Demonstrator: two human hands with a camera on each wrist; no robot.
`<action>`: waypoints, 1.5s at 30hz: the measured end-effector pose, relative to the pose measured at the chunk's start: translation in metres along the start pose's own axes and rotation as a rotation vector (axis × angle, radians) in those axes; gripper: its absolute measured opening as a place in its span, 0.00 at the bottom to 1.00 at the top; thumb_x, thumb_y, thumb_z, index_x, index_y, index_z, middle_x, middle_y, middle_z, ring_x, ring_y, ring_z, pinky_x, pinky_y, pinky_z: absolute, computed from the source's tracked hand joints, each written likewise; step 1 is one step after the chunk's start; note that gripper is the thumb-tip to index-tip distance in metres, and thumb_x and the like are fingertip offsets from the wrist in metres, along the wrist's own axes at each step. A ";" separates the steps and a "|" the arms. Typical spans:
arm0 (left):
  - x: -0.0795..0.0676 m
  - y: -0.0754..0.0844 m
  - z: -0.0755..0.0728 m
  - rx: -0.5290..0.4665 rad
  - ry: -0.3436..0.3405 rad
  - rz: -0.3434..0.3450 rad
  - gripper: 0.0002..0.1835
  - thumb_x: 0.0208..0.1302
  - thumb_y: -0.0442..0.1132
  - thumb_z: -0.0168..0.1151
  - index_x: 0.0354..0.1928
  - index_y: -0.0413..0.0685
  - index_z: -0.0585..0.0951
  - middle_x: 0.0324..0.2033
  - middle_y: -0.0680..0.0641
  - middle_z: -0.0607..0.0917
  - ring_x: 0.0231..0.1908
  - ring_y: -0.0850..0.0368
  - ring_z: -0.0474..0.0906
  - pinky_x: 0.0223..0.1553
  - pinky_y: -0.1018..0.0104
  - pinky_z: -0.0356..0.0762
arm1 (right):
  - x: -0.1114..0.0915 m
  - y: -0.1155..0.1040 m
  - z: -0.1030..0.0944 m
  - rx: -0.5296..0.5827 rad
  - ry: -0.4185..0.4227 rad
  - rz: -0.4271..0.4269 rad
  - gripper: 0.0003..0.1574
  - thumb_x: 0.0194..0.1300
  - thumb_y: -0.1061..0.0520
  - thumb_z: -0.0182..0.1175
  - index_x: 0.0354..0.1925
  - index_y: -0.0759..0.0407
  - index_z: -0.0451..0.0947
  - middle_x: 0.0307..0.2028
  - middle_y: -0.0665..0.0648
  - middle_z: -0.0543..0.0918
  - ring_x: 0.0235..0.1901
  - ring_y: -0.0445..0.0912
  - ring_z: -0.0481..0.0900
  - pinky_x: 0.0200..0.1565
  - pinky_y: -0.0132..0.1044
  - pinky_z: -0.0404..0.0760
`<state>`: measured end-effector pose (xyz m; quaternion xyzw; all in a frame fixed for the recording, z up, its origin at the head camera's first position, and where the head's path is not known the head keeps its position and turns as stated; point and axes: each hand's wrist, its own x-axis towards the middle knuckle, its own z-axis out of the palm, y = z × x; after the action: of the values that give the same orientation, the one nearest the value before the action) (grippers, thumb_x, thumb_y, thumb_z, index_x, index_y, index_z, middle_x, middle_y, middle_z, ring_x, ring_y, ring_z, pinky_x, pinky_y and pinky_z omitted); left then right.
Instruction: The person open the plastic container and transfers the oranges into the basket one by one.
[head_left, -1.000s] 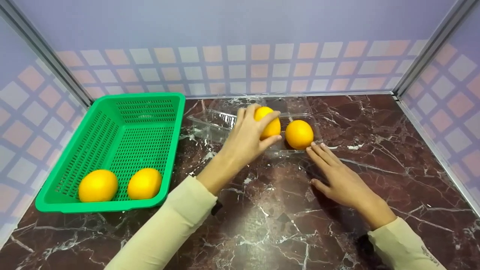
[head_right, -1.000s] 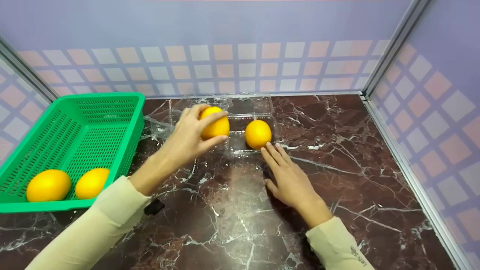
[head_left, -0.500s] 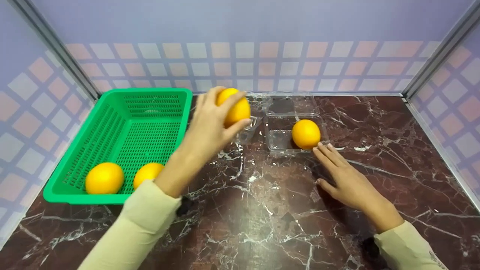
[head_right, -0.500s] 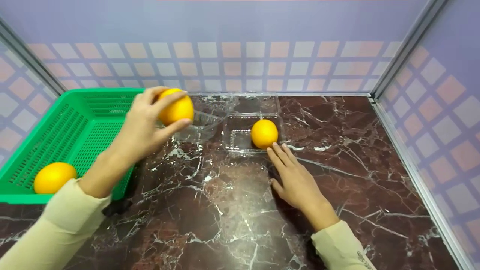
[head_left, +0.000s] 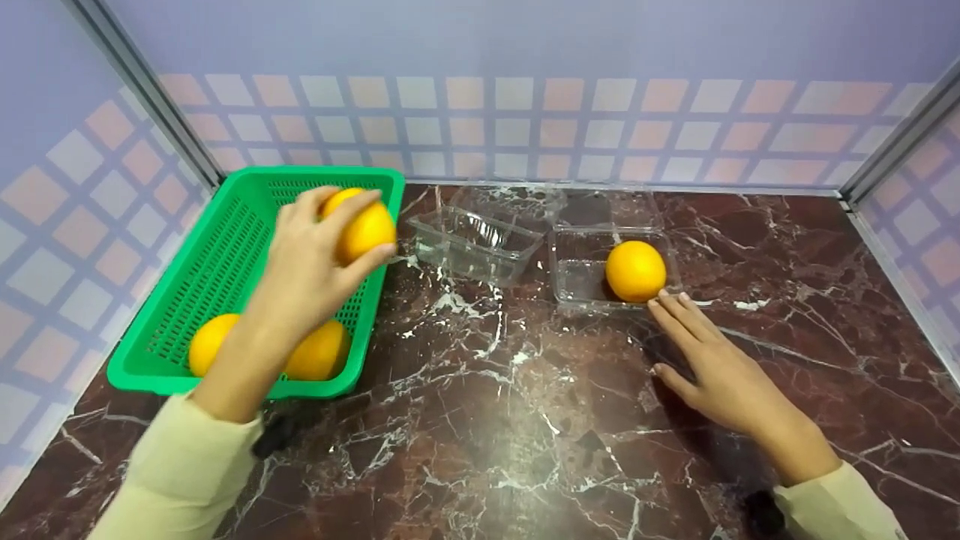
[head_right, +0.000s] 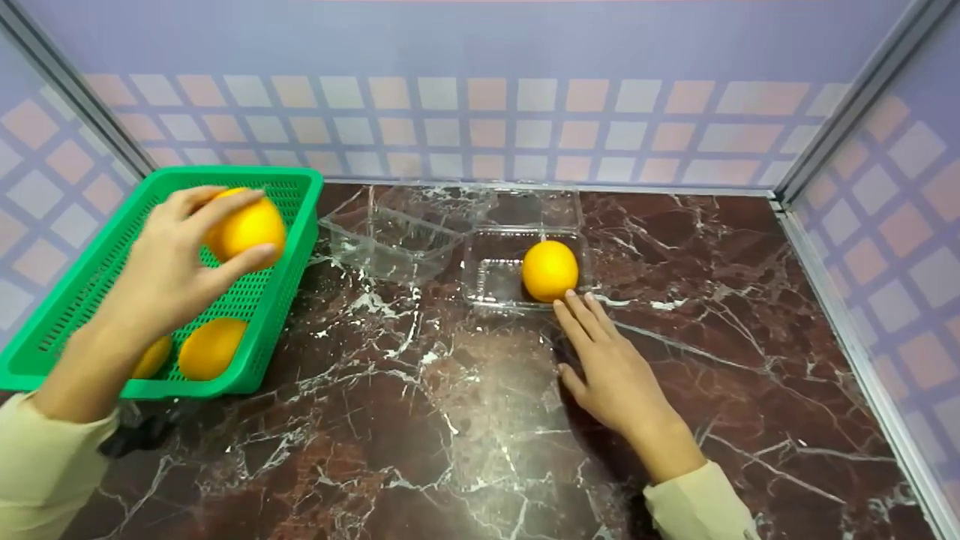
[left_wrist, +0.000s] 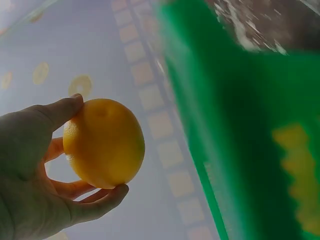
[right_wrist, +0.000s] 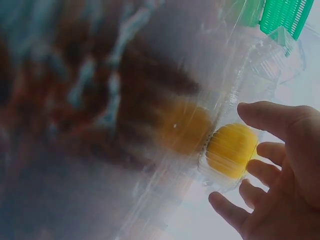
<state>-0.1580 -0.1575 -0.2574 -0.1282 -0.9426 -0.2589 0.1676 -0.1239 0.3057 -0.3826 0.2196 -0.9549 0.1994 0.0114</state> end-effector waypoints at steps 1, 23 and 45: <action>-0.004 -0.005 -0.004 0.004 0.000 -0.008 0.30 0.71 0.49 0.72 0.72 0.55 0.78 0.70 0.32 0.72 0.67 0.30 0.65 0.60 0.28 0.70 | 0.000 -0.001 -0.001 -0.006 0.007 -0.006 0.53 0.71 0.56 0.69 0.84 0.54 0.54 0.84 0.63 0.52 0.82 0.65 0.49 0.72 0.72 0.63; -0.029 -0.061 -0.014 0.060 -0.313 -0.212 0.34 0.75 0.51 0.66 0.77 0.47 0.71 0.68 0.25 0.69 0.63 0.25 0.66 0.57 0.29 0.73 | 0.012 -0.004 0.003 -0.004 0.009 -0.045 0.53 0.70 0.57 0.70 0.84 0.54 0.55 0.84 0.63 0.53 0.81 0.67 0.51 0.70 0.74 0.63; -0.018 -0.072 0.016 -0.012 -0.344 -0.214 0.31 0.72 0.46 0.70 0.74 0.51 0.75 0.67 0.30 0.72 0.63 0.30 0.68 0.57 0.34 0.78 | 0.003 0.002 0.002 0.003 0.015 -0.027 0.56 0.69 0.57 0.70 0.85 0.52 0.53 0.84 0.63 0.52 0.82 0.67 0.49 0.66 0.79 0.63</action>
<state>-0.1695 -0.2119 -0.3093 -0.0706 -0.9640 -0.2552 -0.0251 -0.1270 0.3056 -0.3854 0.2311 -0.9514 0.2025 0.0209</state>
